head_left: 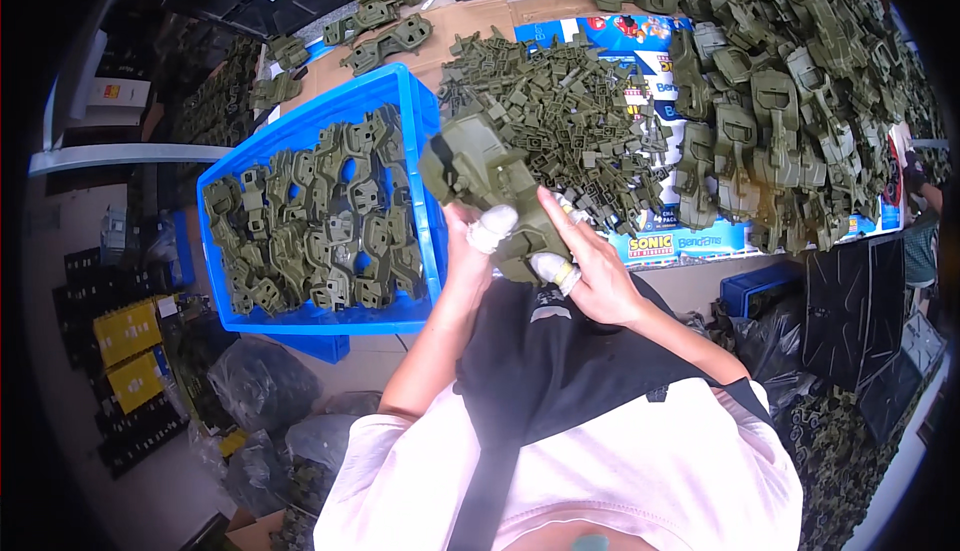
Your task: The person repeatedly picks up green fabric pouches and small plastic clips from a table, attaches the clips to the pouches, and places the assembled items into a blue bin. The process is continuous and repetitive throughout the clip.
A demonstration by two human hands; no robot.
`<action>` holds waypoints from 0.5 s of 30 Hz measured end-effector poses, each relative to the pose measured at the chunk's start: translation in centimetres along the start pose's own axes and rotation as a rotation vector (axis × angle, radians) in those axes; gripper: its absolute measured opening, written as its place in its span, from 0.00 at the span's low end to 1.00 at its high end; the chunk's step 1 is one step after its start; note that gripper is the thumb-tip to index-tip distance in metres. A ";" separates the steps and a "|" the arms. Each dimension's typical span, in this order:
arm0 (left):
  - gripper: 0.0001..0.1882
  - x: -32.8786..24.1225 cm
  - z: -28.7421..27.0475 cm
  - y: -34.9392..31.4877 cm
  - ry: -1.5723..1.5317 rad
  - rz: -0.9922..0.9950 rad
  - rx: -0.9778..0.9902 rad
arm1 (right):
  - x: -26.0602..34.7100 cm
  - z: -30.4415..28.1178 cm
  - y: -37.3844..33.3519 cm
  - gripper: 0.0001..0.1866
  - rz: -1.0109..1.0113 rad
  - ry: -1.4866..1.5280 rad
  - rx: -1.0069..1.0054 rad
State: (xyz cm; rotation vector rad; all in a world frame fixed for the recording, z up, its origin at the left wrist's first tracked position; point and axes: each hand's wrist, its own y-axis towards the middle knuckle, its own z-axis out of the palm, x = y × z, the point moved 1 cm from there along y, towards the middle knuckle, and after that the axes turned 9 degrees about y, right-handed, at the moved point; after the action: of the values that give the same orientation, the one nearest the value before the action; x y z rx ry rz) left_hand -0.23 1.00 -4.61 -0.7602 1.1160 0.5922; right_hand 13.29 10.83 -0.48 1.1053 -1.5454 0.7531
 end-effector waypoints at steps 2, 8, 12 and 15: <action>0.36 -0.6 -0.1 -0.2 -0.032 -0.031 -0.022 | 0.4 0.0 -0.3 0.36 0.013 -0.030 0.009; 0.28 1.6 -1.6 -0.3 0.106 0.075 -0.044 | 0.9 -0.1 -0.5 0.37 0.043 -0.068 0.010; 0.35 -0.5 -1.3 -0.4 -0.071 -0.136 0.011 | 0.8 0.0 -0.7 0.36 -0.042 -0.098 0.012; 0.36 -0.7 -1.3 -0.4 0.084 0.001 0.033 | 1.4 0.0 -0.3 0.36 -0.022 -0.091 0.030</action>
State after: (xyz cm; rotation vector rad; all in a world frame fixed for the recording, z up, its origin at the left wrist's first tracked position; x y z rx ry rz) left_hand -0.90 -0.27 -4.20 -0.7621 1.2002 0.5457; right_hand 13.51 10.33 0.86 1.1913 -1.5996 0.7219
